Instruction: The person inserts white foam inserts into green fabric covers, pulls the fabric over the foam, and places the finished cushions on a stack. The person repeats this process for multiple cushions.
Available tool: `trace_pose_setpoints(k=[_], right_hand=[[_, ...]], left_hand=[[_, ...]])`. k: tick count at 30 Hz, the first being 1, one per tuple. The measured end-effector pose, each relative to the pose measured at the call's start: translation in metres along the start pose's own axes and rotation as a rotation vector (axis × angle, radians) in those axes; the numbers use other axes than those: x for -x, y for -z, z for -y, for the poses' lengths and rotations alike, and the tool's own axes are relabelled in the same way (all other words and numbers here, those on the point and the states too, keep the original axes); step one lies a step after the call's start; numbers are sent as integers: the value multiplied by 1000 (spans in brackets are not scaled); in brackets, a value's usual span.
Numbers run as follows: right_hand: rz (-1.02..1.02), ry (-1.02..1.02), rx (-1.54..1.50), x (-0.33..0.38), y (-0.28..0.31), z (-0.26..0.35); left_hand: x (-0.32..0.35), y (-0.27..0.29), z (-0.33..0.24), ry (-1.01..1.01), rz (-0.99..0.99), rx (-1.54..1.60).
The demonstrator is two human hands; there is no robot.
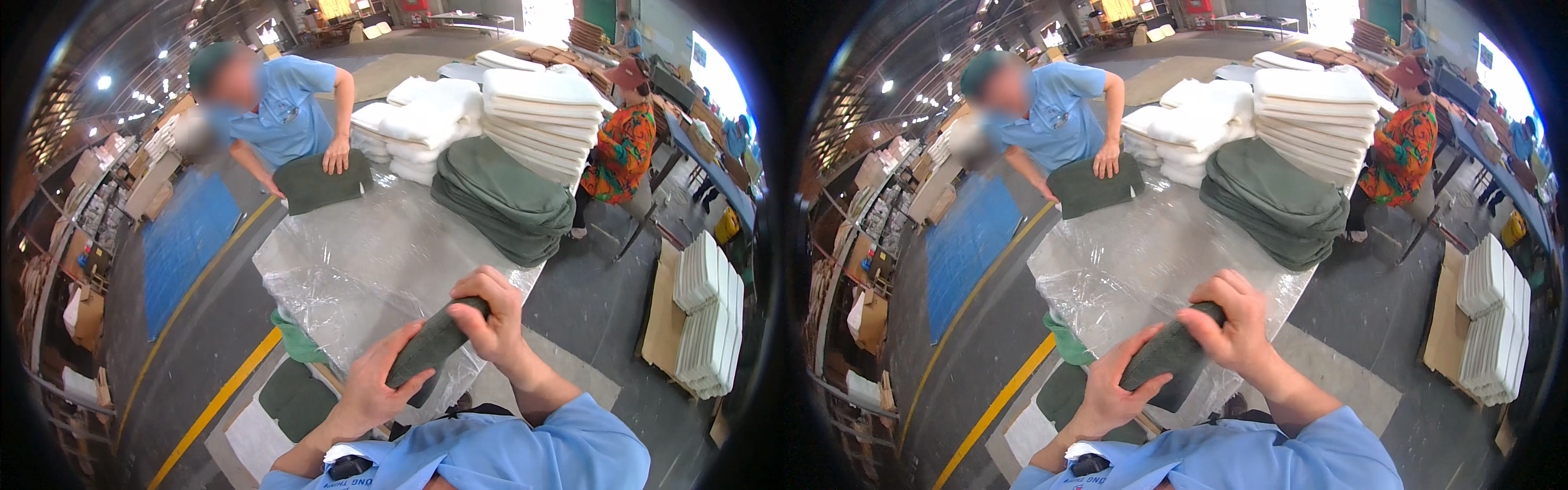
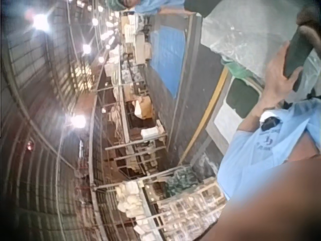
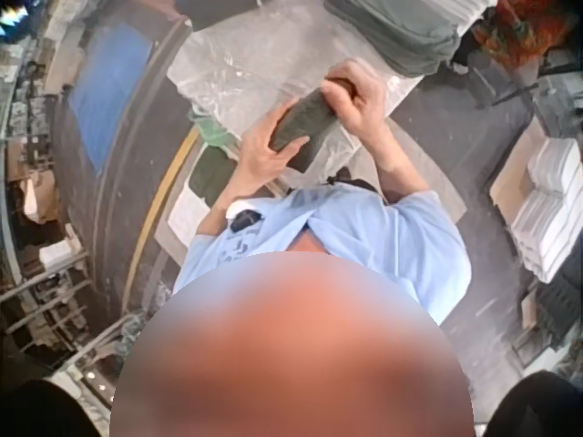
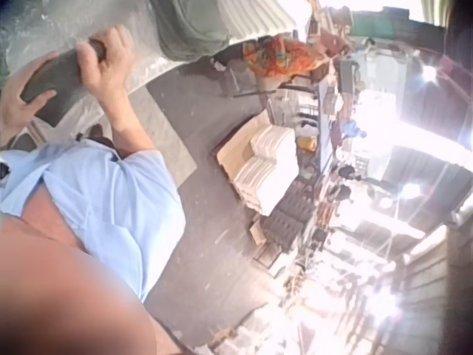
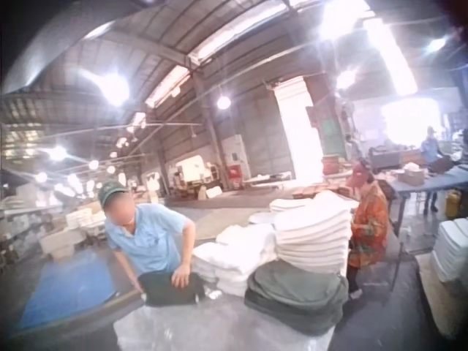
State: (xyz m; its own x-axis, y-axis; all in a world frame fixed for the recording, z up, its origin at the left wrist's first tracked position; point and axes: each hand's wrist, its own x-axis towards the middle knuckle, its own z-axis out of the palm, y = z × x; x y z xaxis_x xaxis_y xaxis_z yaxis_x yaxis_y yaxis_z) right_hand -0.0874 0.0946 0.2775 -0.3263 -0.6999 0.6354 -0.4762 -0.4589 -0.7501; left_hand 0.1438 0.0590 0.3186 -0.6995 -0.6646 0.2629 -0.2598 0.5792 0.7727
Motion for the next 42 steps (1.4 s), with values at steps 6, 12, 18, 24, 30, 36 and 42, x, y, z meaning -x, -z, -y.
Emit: trace_pose_setpoints(k=[6, 12, 18, 24, 30, 36, 42], right_hand=[[107, 87, 158, 6, -23, 27], [570, 86, -132, 44, -43, -24], [685, -264, 26, 102, -41, -119], [632, -52, 332, 90, -15, -76], [711, -131, 296, 113, 12, -93], [560, -1127, 246, 135, 60, -133], [766, -1730, -58, 136, 45, -173]], left_hand=[[25, 19, 11, 66, -11, 15], [109, 90, 55, 243, -103, -156], [171, 46, 119, 228, -806, 149], [203, 0, 186, 360, -958, 752], [218, -57, 238, 798, -740, 1241], [223, -14, 219, 1393, -336, 1075], [195, -23, 226, 1594, -170, 743]])
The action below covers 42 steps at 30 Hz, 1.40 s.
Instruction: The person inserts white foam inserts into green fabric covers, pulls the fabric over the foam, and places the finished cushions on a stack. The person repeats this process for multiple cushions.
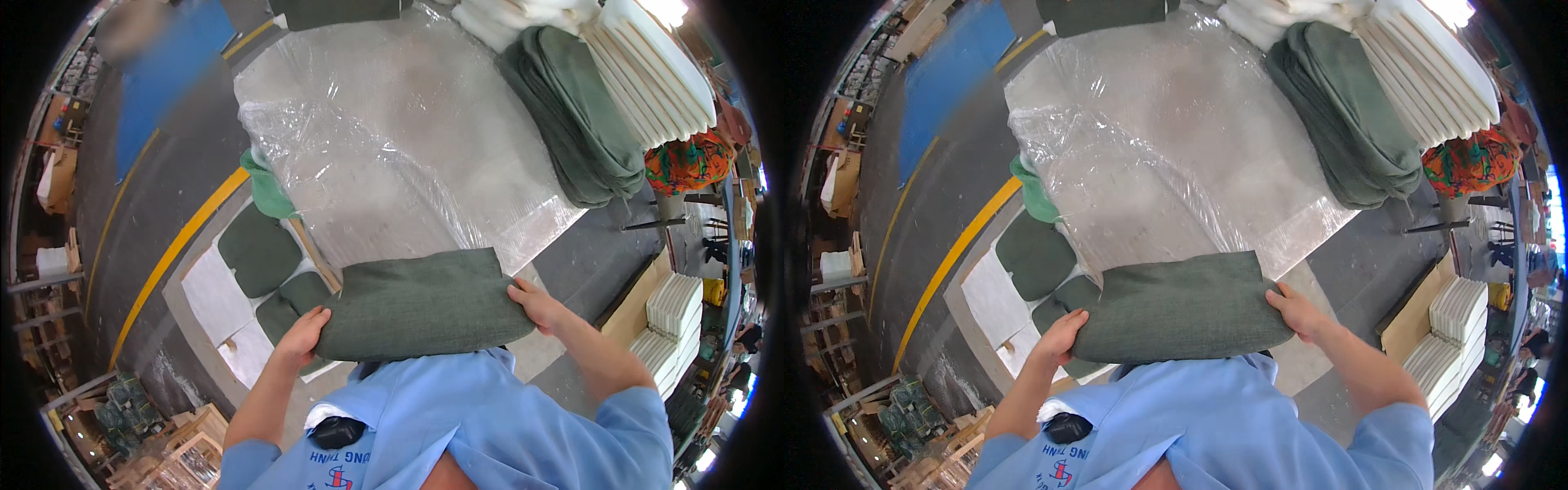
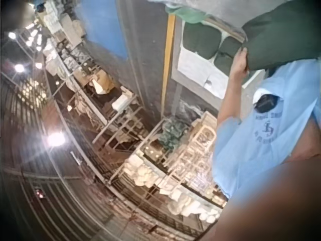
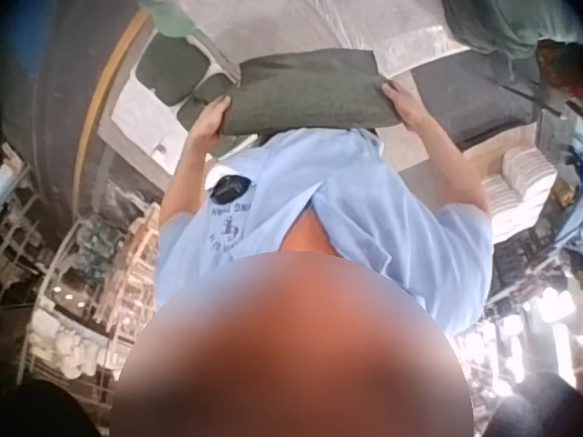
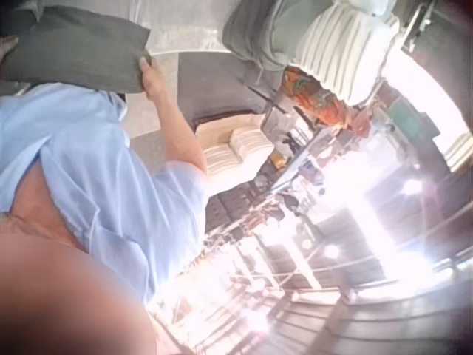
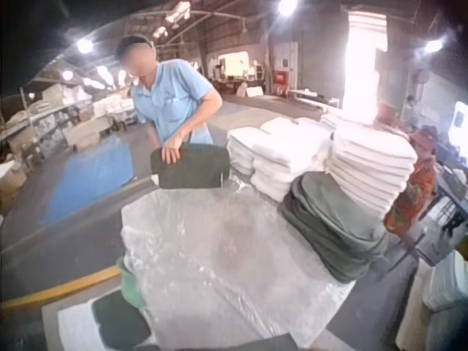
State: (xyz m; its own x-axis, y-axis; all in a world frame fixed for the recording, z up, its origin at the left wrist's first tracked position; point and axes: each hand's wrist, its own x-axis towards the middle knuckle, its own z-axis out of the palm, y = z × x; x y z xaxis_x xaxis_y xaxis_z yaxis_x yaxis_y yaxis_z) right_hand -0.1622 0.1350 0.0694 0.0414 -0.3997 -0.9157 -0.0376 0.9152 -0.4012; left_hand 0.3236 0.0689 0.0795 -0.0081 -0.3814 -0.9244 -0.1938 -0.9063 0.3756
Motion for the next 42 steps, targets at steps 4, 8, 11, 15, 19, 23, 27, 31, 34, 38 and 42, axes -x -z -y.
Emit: trace_pose_setpoints(k=[4, 8, 11, 15, 19, 23, 27, 31, 34, 38, 42], right_hand=[[-65, -227, 61, -29, -8, 21], [10, -258, -55, -62, -5, 9], [-18, -302, -198, -77, -5, -10], [-2, -275, -226, -72, -5, 1], [-21, -209, -47, -53, 14, 9], [201, 267, 346, -4, 10, 36], [241, 651, 892, 57, -74, 59], [343, 537, 758, -16, -55, 62], [371, 527, 757, -17, -64, 78], [324, 902, 991, 47, -112, 103], [-18, 1051, 1407, 77, -156, 87]], left_hand=[[-22, -12, -17, 127, 74, -73], [-65, 0, 6, 123, 54, -203], [-75, -6, -9, 64, 47, -192], [-98, 2, 10, -3, 30, -56], [-104, 7, 31, -247, -300, 50], [-49, 16, 46, -566, -114, 404], [-58, -4, 77, -691, 136, 706], [-95, -13, 61, -706, 246, 916], [-107, -19, 65, -701, 210, 1042], [-117, -29, 59, -688, 81, 1128], [-124, -36, 45, -630, -141, 1234]])
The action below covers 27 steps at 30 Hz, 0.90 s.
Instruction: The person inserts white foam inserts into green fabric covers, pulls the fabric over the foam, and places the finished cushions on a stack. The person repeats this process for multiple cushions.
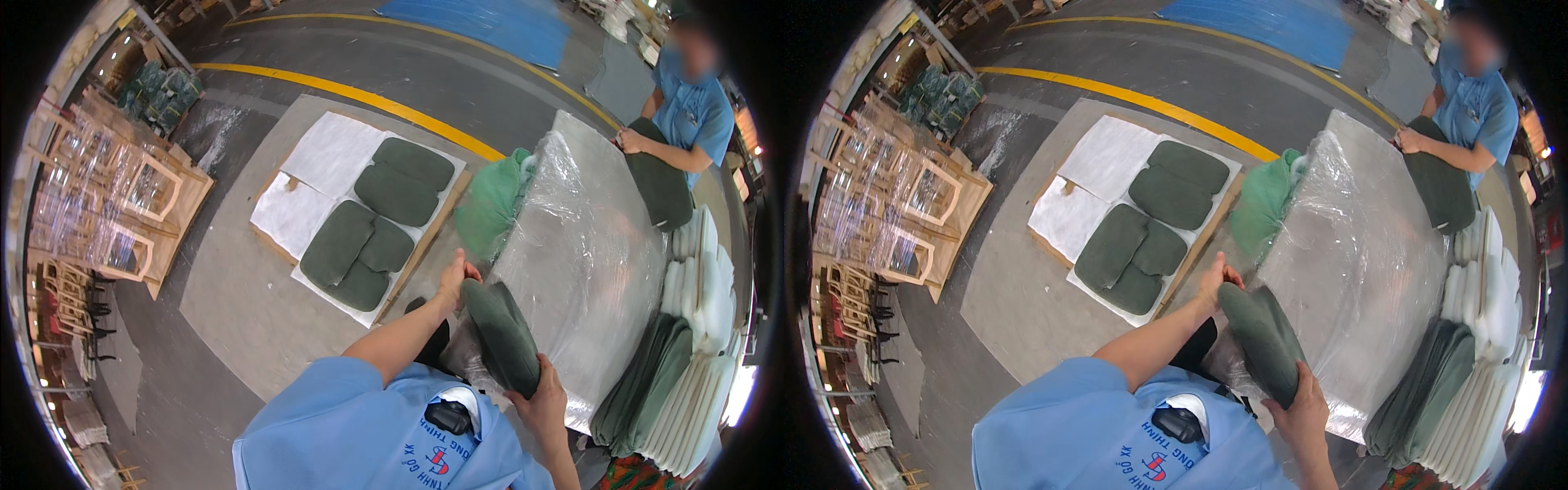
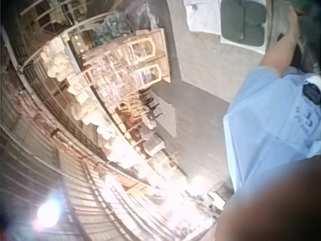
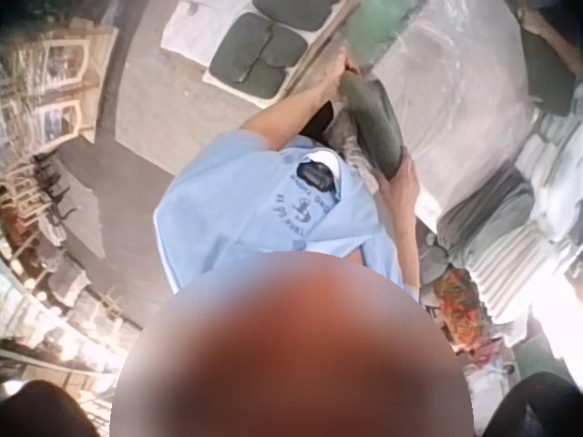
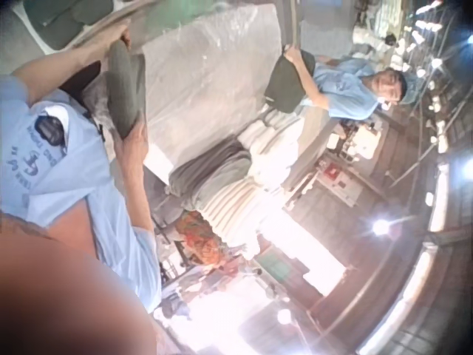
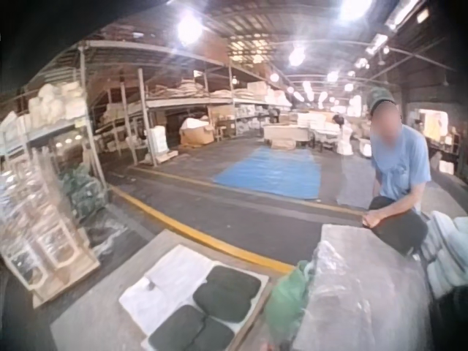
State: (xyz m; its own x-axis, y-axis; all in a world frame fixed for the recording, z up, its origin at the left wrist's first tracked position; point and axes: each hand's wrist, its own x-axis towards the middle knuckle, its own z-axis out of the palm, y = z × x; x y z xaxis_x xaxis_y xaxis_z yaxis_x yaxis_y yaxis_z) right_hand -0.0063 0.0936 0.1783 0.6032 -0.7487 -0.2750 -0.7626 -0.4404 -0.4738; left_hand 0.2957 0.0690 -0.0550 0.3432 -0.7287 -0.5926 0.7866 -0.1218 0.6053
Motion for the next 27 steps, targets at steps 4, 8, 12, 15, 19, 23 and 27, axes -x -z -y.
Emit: trace_pose_setpoints(k=[4, 8, 12, 15, 19, 23, 27], right_hand=[[-65, -73, 40, -10, -5, 6], [-46, -168, -37, -22, 10, 22], [-22, -240, -309, -34, 20, 46], [-22, -204, -600, -57, -5, 70], [33, -175, -1000, -116, -84, 125], [53, -339, -1146, -167, -205, 138], [33, -493, -1181, -184, -305, 141]], left_hand=[[4, 1, -5, -218, -255, -264], [26, 58, -5, -223, -320, -425], [80, 156, -12, -106, -404, -324], [140, 239, -33, 16, -606, -367], [232, 338, -67, 190, -752, -470], [313, 400, -92, 381, -919, -401], [359, 433, -100, 458, -945, -383]])
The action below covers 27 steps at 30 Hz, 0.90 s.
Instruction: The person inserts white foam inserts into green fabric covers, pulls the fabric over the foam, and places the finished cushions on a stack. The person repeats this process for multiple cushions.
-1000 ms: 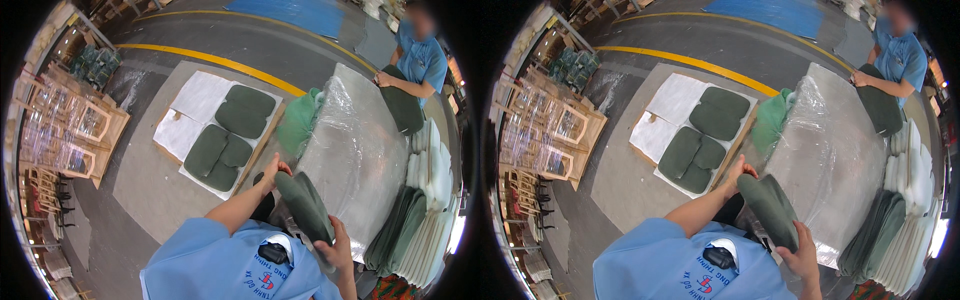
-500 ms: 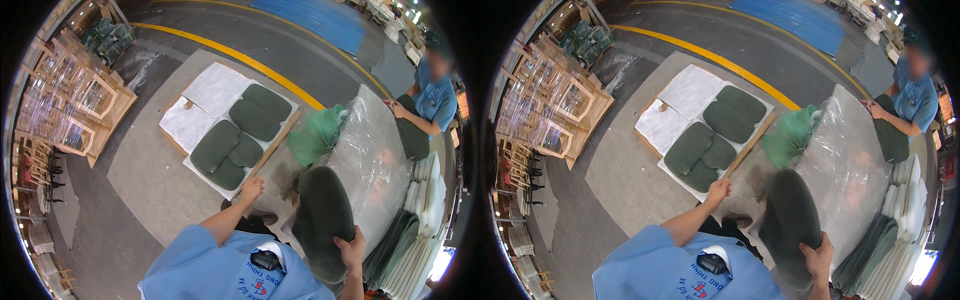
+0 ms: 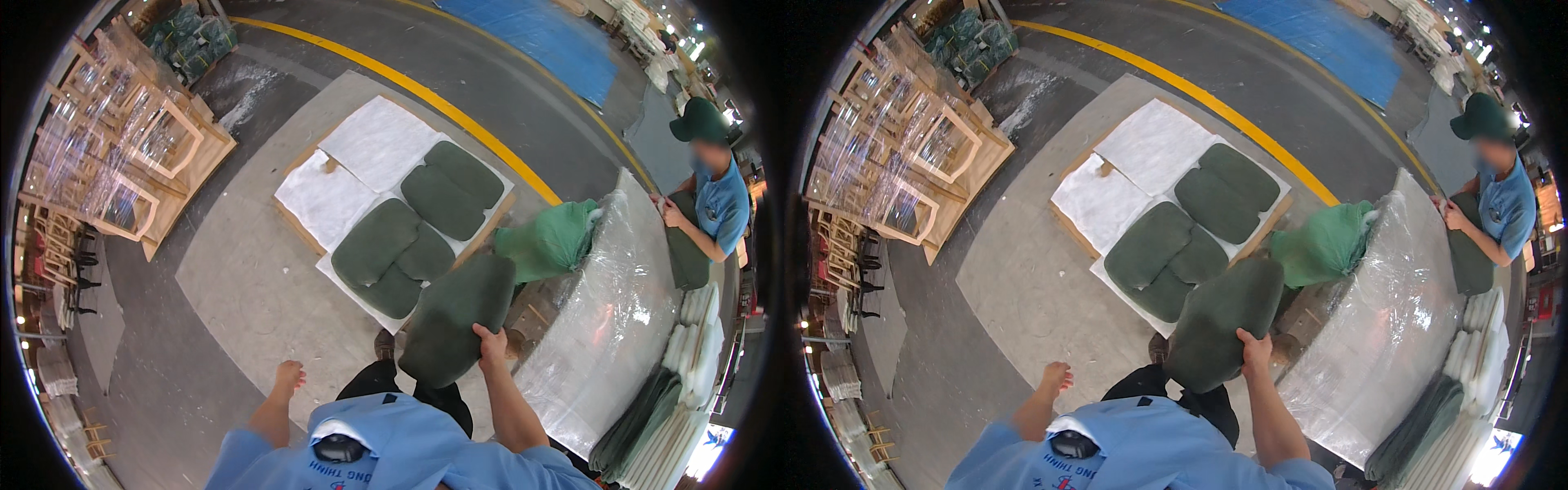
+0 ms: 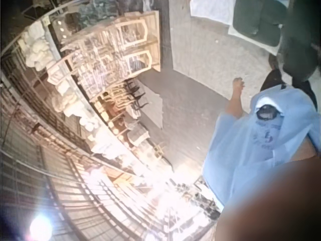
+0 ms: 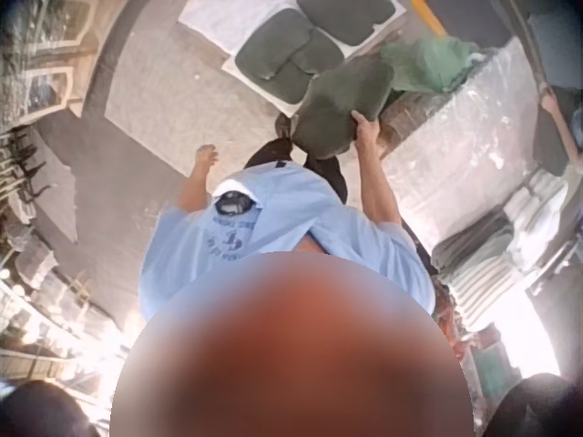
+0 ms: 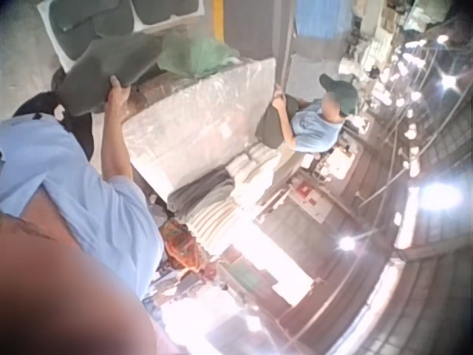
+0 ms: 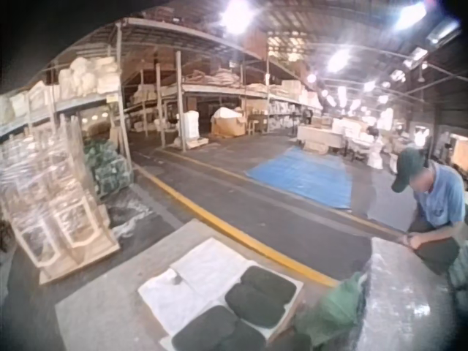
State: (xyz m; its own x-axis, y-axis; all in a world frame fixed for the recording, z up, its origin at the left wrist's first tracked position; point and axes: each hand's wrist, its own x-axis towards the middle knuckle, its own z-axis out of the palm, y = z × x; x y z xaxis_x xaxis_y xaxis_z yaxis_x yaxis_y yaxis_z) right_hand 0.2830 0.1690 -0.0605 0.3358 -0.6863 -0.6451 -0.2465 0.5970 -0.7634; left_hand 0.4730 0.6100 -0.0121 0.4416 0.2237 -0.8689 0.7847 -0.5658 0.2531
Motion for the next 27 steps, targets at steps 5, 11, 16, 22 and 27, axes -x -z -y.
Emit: trace_pose_setpoints(k=[5, 11, 16, 22, 27], right_hand=[[37, -194, -206, -23, -53, -53], [168, -469, 91, -75, -82, -73], [-59, -440, 422, -93, -59, -102], [-34, -491, 417, -84, -36, -117], [4, -596, 405, -113, -43, -135]], left_hand=[[2, 28, 31, 8, 1, -2], [-3, 35, 43, -34, 121, -169], [-11, 37, 35, -90, 123, -47], [-24, 24, 41, 28, 117, -37], [-29, 4, 41, 57, 112, -32]])
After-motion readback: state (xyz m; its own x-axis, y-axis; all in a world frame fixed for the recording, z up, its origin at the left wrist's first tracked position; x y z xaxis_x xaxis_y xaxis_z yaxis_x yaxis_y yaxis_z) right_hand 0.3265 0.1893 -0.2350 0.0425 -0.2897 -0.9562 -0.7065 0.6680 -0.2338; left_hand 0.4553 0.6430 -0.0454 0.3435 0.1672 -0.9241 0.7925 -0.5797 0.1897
